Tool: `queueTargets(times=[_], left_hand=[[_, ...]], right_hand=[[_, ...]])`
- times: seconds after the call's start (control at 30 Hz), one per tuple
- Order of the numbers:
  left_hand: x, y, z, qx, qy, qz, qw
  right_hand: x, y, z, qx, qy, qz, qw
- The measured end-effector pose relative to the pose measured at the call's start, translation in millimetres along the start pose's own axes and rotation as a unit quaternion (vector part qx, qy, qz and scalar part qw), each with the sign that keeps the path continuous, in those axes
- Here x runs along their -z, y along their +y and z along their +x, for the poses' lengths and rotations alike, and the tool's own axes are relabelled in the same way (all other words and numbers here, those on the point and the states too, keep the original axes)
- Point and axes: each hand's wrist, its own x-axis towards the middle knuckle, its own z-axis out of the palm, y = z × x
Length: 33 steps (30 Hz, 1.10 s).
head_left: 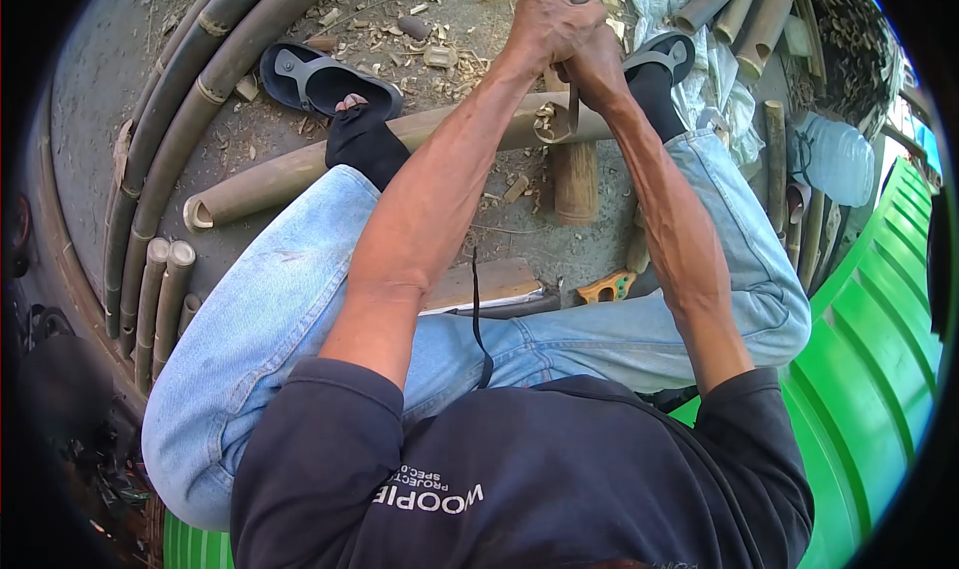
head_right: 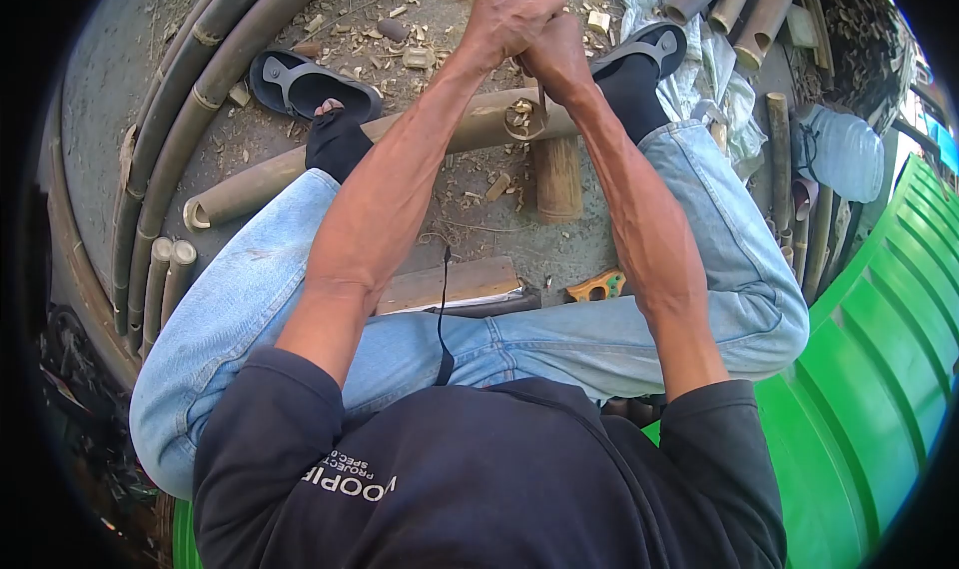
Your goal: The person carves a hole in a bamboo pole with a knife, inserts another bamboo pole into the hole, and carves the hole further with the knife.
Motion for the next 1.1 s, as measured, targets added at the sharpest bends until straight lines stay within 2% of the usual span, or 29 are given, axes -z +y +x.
queueTargets(times=[0.27, 0.37, 0.43, 0.47, 0.5, 0.57, 0.6, 0.63, 0.67, 0.7, 0.77, 0.83, 0.87, 0.9, 0.93, 1.0, 1.07, 1.1], left_hand=[[-50, 4, 4, -0.042, -0.151, 0.032, 0.987], [-68, 3, -2, -0.066, -0.249, 0.052, 0.965], [-79, 6, -6, -0.08, -0.257, 0.082, 0.96], [-82, 10, -8, -0.064, -0.295, 0.106, 0.947], [-83, 13, -12, -0.047, -0.335, 0.13, 0.932], [-87, 8, -6, -0.064, -0.335, 0.132, 0.931], [-86, 4, -3, -0.071, -0.323, 0.129, 0.935], [-83, 2, 1, -0.077, -0.309, 0.125, 0.94], [-82, 1, 8, -0.021, -0.301, 0.114, 0.946], [-81, -3, 12, -0.019, -0.305, 0.117, 0.945], [-71, -6, 22, 0.044, -0.221, 0.172, 0.959], [-52, -12, 12, 0.125, -0.14, 0.225, 0.956], [-42, -8, 22, 0.148, -0.091, 0.252, 0.952], [-37, -2, 34, 0.165, -0.039, 0.274, 0.947], [-31, -5, 29, 0.166, -0.04, 0.274, 0.946], [-16, -15, 11, 0.109, 0.146, 0.288, 0.94], [7, 12, -13, 0.198, 0.183, 0.198, 0.942], [14, 12, -26, 0.173, 0.242, 0.178, 0.938]], right_hand=[[17, 38, -29, 0.006, 0.184, 0.174, 0.967], [15, 45, -44, 0.02, 0.22, 0.256, 0.941], [11, 52, -53, 0.01, 0.301, 0.313, 0.901], [9, 61, -57, 0.056, 0.285, 0.317, 0.903], [7, 68, -62, 0.052, 0.289, 0.32, 0.901], [9, 62, -57, 0.063, 0.283, 0.386, 0.876], [9, 59, -51, 0.067, 0.282, 0.39, 0.874], [10, 52, -44, 0.029, 0.282, 0.352, 0.892], [9, 46, -40, -0.016, 0.284, 0.311, 0.907], [4, 41, -33, -0.018, 0.286, 0.315, 0.905], [-1, 36, -2, -0.043, 0.244, 0.485, 0.839], [1, 44, 15, -0.064, 0.057, 0.457, 0.885], [-1, 32, 16, -0.093, 0.034, 0.382, 0.919], [-1, 23, 15, -0.103, -0.021, 0.38, 0.919], [-3, 21, 19, -0.095, -0.05, 0.35, 0.931], [-13, 16, 23, -0.088, -0.083, 0.321, 0.939], [-24, 8, 20, -0.073, -0.188, 0.291, 0.935], [-29, 7, 21, -0.072, -0.188, 0.293, 0.935]])
